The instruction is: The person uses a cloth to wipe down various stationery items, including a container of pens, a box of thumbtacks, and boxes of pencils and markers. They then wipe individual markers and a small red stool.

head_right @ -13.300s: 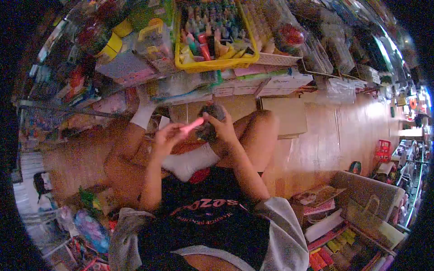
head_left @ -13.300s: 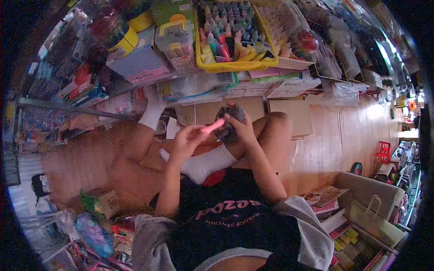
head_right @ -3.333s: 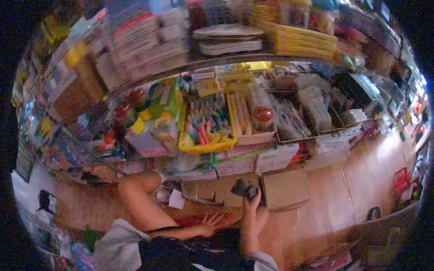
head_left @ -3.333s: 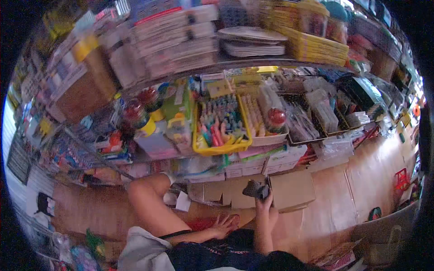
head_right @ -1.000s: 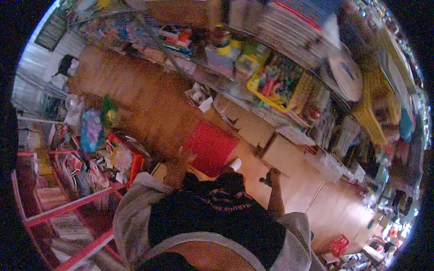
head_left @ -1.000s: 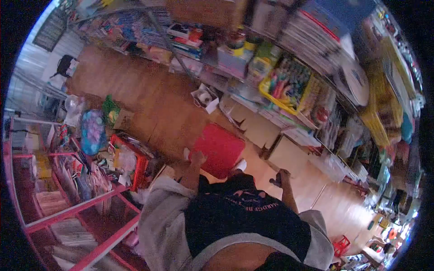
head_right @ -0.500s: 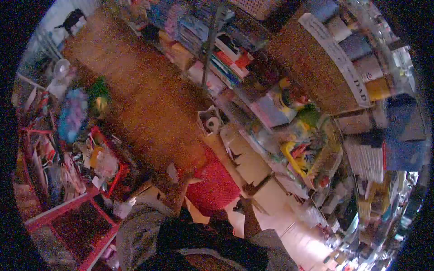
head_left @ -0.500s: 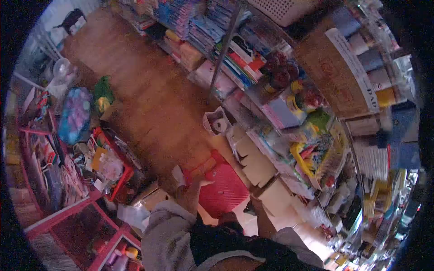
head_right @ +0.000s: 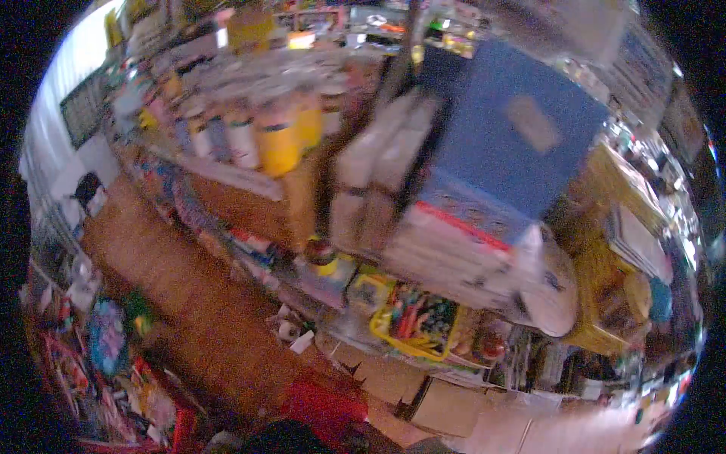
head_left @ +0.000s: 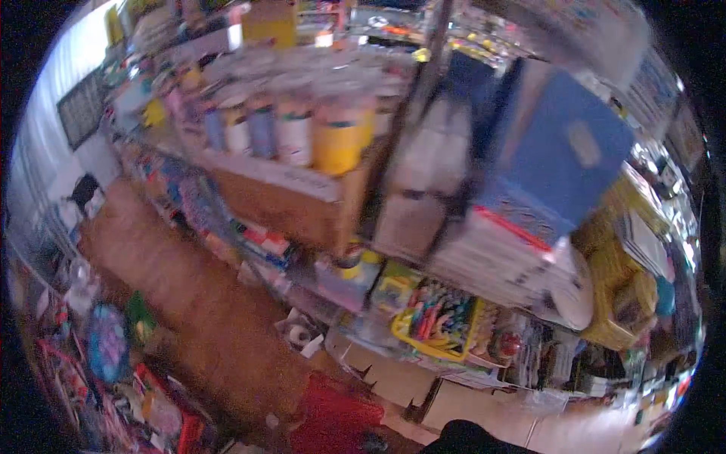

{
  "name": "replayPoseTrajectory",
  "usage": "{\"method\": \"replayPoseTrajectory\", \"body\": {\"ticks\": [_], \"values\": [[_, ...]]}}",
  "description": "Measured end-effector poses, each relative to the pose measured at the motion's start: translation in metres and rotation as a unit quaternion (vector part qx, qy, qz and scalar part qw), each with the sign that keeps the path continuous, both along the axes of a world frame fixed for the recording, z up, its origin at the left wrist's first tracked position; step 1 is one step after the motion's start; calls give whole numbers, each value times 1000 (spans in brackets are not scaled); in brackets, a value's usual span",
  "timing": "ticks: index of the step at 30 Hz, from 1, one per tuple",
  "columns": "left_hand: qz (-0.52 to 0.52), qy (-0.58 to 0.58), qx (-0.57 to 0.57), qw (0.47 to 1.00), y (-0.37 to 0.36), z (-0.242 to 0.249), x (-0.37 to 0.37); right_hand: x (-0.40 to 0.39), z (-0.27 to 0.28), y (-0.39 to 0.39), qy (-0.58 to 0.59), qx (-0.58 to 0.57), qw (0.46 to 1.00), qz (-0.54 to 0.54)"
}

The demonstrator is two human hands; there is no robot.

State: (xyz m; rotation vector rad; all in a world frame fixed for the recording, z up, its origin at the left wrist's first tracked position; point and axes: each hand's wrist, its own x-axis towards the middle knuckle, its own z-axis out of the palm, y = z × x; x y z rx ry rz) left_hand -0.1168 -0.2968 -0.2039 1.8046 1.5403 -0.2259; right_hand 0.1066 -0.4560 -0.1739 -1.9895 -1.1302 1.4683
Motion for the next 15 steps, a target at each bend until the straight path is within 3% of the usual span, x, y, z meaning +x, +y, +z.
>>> {"method": "replayPoseTrajectory", "body": {"ticks": [10,15], "values": [[52,-196,-120,972,-41,85,1,-8,33,-42,33,30,998,-38],[63,-297,-222,927,-92,103,-56,-27,45,-82,9,50,997,-54]]}}
